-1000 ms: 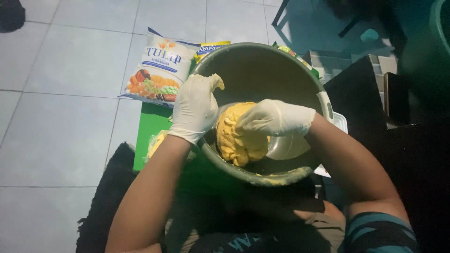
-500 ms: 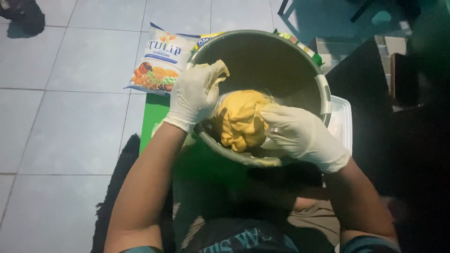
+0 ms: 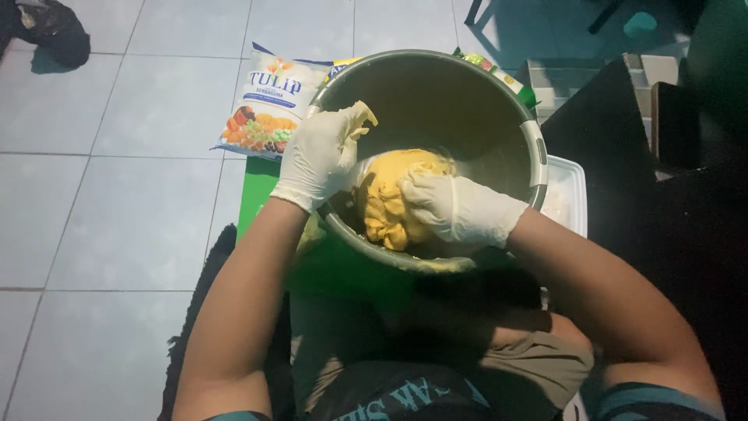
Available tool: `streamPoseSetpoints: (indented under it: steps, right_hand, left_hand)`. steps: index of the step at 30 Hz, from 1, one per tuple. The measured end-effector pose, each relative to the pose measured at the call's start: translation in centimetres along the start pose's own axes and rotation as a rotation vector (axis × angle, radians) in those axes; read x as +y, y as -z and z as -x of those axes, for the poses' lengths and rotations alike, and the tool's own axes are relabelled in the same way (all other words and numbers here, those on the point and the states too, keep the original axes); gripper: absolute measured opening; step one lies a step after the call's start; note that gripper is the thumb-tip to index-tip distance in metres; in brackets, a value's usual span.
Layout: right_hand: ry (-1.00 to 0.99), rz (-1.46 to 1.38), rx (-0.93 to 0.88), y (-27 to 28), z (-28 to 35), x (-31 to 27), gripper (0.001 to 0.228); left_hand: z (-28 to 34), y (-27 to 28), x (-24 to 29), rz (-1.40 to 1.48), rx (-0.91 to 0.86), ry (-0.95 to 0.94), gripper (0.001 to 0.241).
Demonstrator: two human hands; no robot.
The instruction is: The person is using both hands to knead a large mass of yellow dough inside a mixing bowl.
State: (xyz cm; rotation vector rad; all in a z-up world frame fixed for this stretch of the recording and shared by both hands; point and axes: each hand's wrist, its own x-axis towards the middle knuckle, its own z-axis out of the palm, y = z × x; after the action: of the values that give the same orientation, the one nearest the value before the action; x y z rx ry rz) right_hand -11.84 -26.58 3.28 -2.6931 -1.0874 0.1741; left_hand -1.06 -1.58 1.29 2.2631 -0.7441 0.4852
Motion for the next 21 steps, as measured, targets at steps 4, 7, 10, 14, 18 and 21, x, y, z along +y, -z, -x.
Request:
streamPoseSetpoints:
  steps: [4, 7, 10, 14, 18, 21]
  right_hand:
    - [-0.047, -0.165, 0.010, 2.6, 1.1, -1.6, 0.047]
    - [-0.125, -0.219, 0.082, 4.7, 2.2, -2.8, 0.049]
    - [-0.213, -0.295, 0.177, 5.9, 3.6, -3.2, 0.053]
    - [-0.035, -0.039, 0.322, 0.4, 5.6, 1.0, 0.056]
    - [0.047, 0.083, 0.400, -0.3, 5.9, 0.7, 0.051]
    - [-0.134, -0.054, 0.508, 0.0, 6.2, -0.5, 0.047]
  left_hand:
    - [-0.1, 0.0, 0.6, -0.017, 0.075, -0.094, 0.044]
    - [-0.2, 0.0, 0.6, 0.005, 0.133, -0.142, 0.046]
    - [-0.5, 0.7, 0.7, -0.023, 0.174, -0.221, 0.047]
    - [-0.3, 1.9, 0.5, 0.105, 0.102, -0.361, 0.061]
    - [0.1, 4.2, 1.4, 0.155, 0.092, -0.421, 0.047]
    - [0.6, 8.1, 4.1, 0.135, 0.215, -0.551, 0.036]
